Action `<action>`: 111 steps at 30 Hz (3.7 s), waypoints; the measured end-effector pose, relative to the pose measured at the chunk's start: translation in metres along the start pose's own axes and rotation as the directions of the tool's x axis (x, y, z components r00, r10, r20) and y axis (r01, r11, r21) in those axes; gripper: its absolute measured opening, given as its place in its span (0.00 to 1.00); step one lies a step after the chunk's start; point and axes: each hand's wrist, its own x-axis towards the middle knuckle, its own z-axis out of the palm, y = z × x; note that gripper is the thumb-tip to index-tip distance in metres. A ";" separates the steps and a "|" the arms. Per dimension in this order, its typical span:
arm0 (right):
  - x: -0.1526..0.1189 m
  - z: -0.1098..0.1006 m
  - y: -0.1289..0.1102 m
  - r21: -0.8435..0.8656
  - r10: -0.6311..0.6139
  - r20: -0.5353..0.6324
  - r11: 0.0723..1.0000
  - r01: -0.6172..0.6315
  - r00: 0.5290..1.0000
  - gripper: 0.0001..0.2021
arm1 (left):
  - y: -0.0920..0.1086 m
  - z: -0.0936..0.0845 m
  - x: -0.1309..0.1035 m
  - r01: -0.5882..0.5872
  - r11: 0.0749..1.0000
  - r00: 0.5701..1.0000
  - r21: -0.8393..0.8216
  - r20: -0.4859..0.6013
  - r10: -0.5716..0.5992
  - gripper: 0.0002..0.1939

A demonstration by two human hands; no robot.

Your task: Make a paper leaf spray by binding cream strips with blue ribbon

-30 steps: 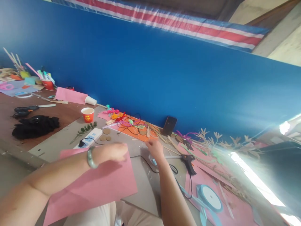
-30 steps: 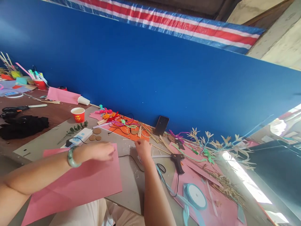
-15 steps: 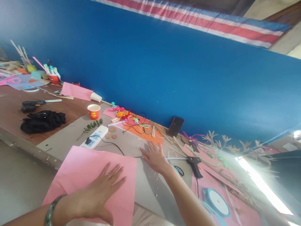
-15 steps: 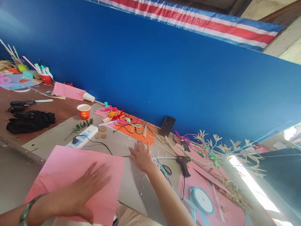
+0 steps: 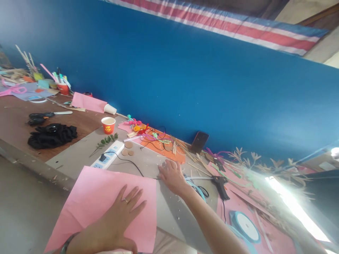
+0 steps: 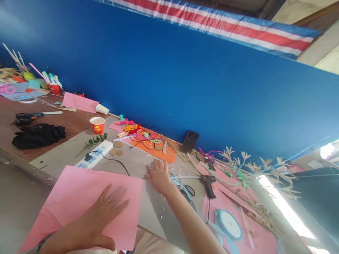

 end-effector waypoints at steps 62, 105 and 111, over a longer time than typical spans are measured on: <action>0.039 -0.017 0.115 0.214 0.339 0.397 0.870 -0.445 0.853 0.03 | -0.009 0.039 0.012 0.014 0.986 0.993 0.168 -0.117 0.006 0.55; -0.037 -0.045 0.076 0.410 0.165 0.055 0.896 -0.173 0.985 0.08 | -0.015 0.017 0.027 -0.156 0.983 0.954 0.097 -0.242 0.176 0.24; -0.108 -0.046 0.147 0.314 0.524 -0.061 0.818 -0.482 0.849 0.10 | -0.039 0.027 0.027 0.011 0.983 0.896 0.185 -0.438 0.073 0.16</action>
